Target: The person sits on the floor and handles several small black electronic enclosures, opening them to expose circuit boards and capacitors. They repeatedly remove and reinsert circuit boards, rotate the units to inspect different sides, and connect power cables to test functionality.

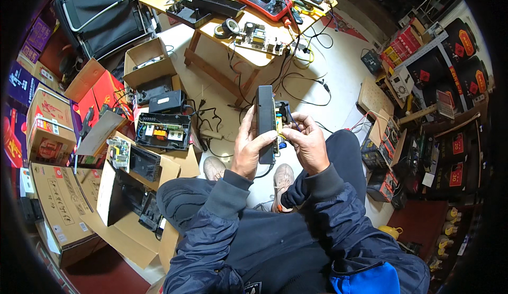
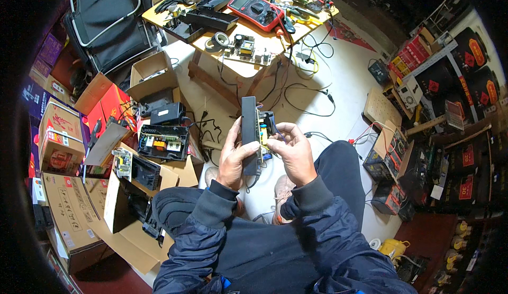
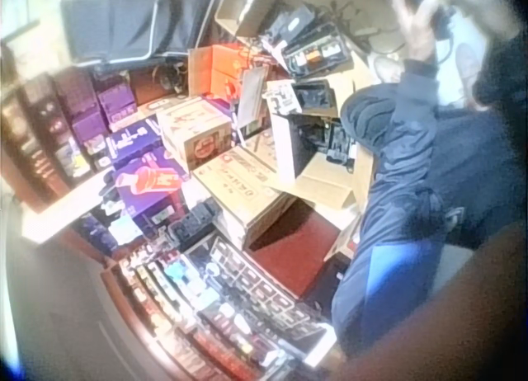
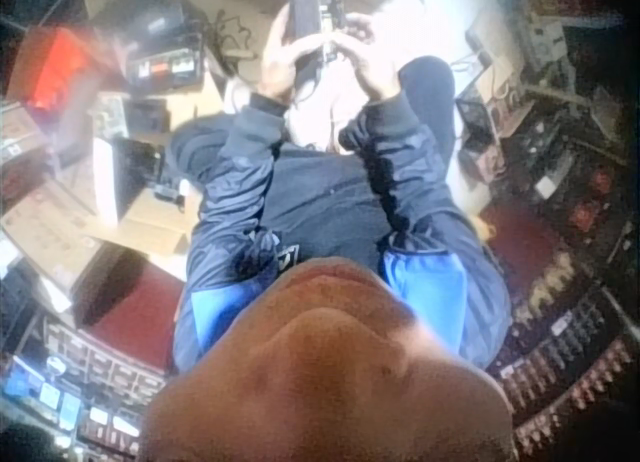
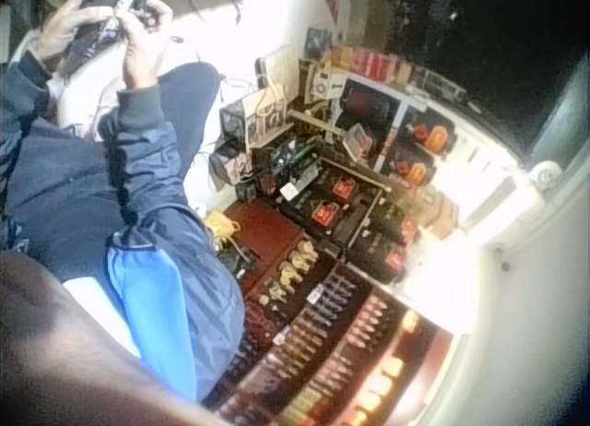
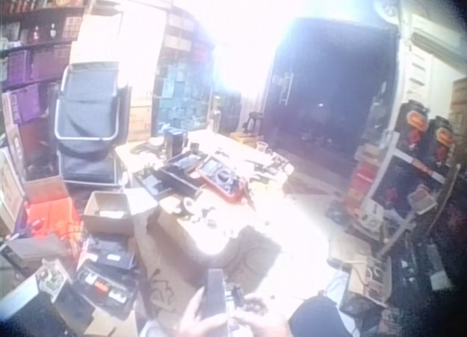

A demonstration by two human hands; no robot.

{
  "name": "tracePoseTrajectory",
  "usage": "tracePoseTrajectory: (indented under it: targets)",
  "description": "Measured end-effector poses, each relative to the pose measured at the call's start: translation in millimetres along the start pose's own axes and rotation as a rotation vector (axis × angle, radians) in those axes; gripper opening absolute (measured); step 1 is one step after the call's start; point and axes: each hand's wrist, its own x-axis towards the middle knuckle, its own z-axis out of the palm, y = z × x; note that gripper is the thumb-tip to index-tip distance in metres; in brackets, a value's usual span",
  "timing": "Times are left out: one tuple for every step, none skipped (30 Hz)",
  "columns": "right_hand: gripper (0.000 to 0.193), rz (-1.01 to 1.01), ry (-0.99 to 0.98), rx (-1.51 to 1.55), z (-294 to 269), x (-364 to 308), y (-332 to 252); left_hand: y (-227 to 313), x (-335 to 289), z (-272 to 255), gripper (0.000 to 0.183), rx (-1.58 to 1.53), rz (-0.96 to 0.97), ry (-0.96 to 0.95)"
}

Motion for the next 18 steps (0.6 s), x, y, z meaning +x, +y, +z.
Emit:
tracePoseTrajectory:
  targets:
    - [0.043,-0.001,0.005,0.001,-1,0,0,0,0,-1,0.083,0.002,-0.004,-0.001]
    - [0.042,0.0,0.019,0.007,-1,0,0,-1,0,-1,0.083,0.005,-0.016,0.007]
    - [0.04,-0.014,0.016,0.019,-2,0,0,-1,0,-2,0.082,0.005,-0.016,0.008]
    - [0.039,-0.012,0.027,0.036,-2,0,0,-2,0,-4,0.08,0.006,-0.025,0.018]
    - [0.038,-0.014,0.036,0.061,-3,1,0,-3,0,-5,0.079,-0.004,-0.019,0.015]
    - [0.037,-0.027,0.038,0.098,-4,1,-1,-4,1,-7,0.076,0.009,-0.028,0.049]
    - [0.037,-0.005,0.07,0.099,-6,3,-2,-6,2,-9,0.073,0.012,-0.022,0.072]
    - [0.037,-0.015,0.058,0.151,-9,2,-4,-7,3,-11,0.07,0.012,-0.025,0.103]
    - [0.037,-0.016,0.085,0.167,-10,4,-4,-8,5,-15,0.059,0.056,-0.033,0.162]
    - [0.037,-0.033,0.096,0.209,-11,6,-5,-9,7,-18,0.05,0.085,-0.023,0.208]
    - [0.035,-0.006,0.091,0.234,-17,5,-10,-10,7,-22,0.049,0.027,-0.01,0.198]
    - [0.032,-0.027,0.088,0.27,-19,5,-10,-11,8,-25,0.047,-0.025,-0.005,0.206]
    - [0.031,-0.018,0.069,0.281,-23,6,-14,-11,9,-29,0.047,-0.066,-0.012,0.22]
    - [0.029,-0.006,0.081,0.302,-26,7,-17,-11,10,-32,0.045,-0.111,0.026,0.232]
    - [0.027,-0.036,0.028,0.347,-31,4,-21,-10,12,-35,0.046,-0.147,0.006,0.253]
    - [0.026,-0.057,0.009,0.353,-34,4,-24,-8,14,-39,0.046,-0.185,0.008,0.266]
    - [0.026,-0.063,0.015,0.339,-37,3,-28,-6,15,-43,0.049,-0.232,-0.03,0.288]
    - [0.026,-0.085,0.004,0.347,-40,2,-31,-5,16,-44,0.051,-0.303,0.008,0.274]
